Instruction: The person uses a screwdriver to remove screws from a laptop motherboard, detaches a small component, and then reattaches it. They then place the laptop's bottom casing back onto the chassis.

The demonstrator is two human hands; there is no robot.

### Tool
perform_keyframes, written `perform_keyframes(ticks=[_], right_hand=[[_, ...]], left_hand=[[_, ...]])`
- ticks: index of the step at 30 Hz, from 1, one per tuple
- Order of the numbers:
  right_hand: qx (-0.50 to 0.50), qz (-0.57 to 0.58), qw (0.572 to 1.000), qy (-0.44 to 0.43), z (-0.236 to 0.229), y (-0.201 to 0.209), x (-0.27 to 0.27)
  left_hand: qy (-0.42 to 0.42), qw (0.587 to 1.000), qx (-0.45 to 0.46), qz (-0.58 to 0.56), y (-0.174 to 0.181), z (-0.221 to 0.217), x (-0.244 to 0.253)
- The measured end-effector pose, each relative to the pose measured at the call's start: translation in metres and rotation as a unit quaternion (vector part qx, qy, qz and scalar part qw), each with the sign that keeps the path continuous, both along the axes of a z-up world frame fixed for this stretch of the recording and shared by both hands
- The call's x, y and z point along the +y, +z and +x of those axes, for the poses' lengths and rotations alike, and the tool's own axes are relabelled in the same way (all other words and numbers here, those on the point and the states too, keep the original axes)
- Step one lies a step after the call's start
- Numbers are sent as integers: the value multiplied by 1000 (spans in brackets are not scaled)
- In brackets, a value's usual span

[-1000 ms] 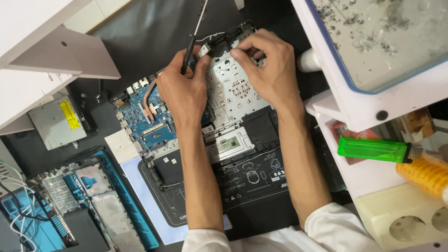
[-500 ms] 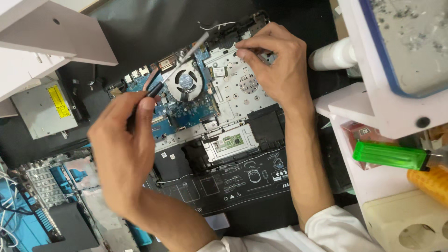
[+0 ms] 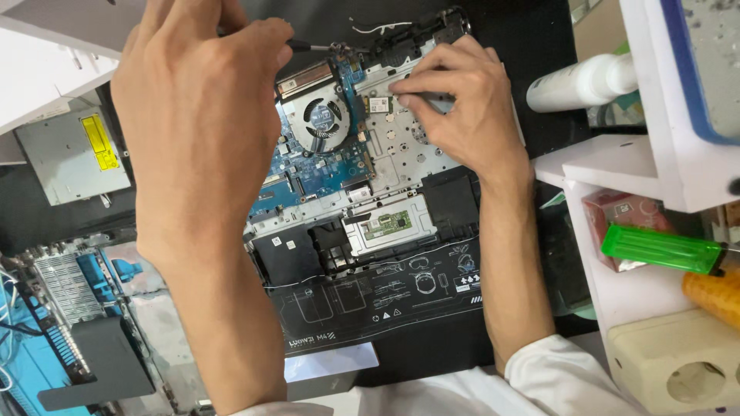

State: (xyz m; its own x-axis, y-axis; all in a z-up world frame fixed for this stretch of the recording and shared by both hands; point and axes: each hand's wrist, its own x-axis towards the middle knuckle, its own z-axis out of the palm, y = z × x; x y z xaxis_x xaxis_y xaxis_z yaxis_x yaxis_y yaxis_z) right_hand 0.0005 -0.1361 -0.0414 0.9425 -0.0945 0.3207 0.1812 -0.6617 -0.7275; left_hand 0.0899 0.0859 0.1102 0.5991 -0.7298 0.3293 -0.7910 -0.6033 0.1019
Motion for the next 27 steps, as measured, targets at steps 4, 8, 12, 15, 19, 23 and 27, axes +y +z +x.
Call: perform_keyframes(ticks=[4,8,12,15,19,23,27], right_hand=[[-5,-10,1000,6,0,0,0],[-8,-7,1000,10,-2,-1,0],[10,-5,1000,9,-2,0,-1],[12,-14,1000,10,-2,1,0],[11,-24,1000,7,-3,2,2],[12,-29,999,6,-3,4,4],[16,-19,1000,8,-2,5,4]], left_hand=[[-17,1000,-11,-8,-1,3,-6],[-4,998,-46,41,-2,4,-7],[-18,997,-68,34,0,5,-7],[-18,996,-77,38,-1,7,-9],[-24,995,-90,27,-2,8,-10],[-19,995,-93,31,-2,7,-12],[-22,994,-100,33,-3,7,-15]])
